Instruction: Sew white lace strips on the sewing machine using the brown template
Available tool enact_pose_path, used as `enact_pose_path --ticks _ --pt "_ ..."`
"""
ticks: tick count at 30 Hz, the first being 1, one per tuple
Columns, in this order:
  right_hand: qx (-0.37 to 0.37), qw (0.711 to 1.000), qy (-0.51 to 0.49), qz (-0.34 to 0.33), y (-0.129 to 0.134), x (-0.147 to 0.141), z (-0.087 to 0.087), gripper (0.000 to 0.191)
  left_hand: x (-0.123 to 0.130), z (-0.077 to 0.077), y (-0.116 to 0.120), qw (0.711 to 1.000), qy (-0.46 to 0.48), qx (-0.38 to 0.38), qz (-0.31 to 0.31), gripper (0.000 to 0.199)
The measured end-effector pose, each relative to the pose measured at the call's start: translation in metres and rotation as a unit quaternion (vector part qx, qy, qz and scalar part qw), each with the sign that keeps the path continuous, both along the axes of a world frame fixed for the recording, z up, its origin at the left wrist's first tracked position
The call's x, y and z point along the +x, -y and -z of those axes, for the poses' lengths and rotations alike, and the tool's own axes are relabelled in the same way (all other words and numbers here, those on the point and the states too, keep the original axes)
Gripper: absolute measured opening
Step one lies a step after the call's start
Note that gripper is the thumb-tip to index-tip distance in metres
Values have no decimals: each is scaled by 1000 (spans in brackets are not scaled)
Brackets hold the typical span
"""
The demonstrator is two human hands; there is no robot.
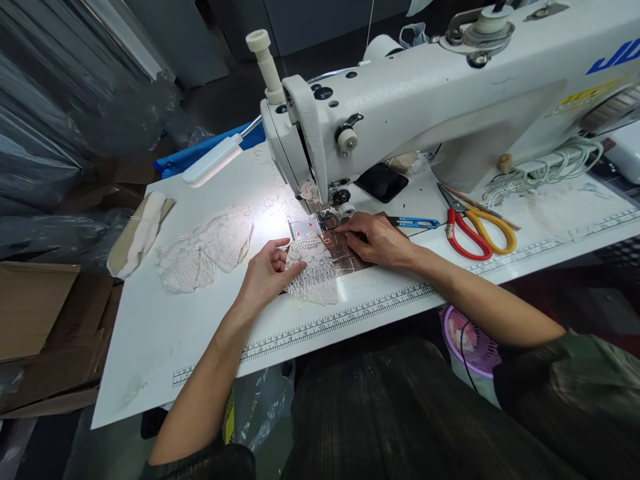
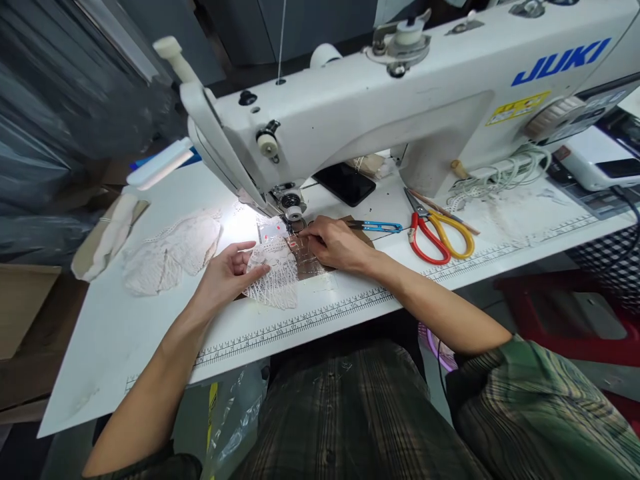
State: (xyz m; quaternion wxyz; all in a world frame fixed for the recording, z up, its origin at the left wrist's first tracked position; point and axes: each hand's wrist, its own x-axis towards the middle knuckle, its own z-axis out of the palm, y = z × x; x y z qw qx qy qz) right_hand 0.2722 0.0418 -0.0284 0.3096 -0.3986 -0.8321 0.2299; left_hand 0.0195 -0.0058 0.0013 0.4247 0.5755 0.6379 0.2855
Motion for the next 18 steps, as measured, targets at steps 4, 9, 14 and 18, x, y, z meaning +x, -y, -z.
enact_pose_path --ticks 4,9,14,18 --pt "3 999 24 -34 5 0 -3 35 3 2 1 1000 -5 2 1 69" --pt "20 987 75 -144 8 1 -6 33 4 5 1 999 -27 26 3 65" --pt "35 978 117 -172 8 3 -8 34 3 8 2 998 -48 38 2 66" --pt "53 978 108 -168 10 3 -6 34 3 5 3 997 -66 47 -1 64"
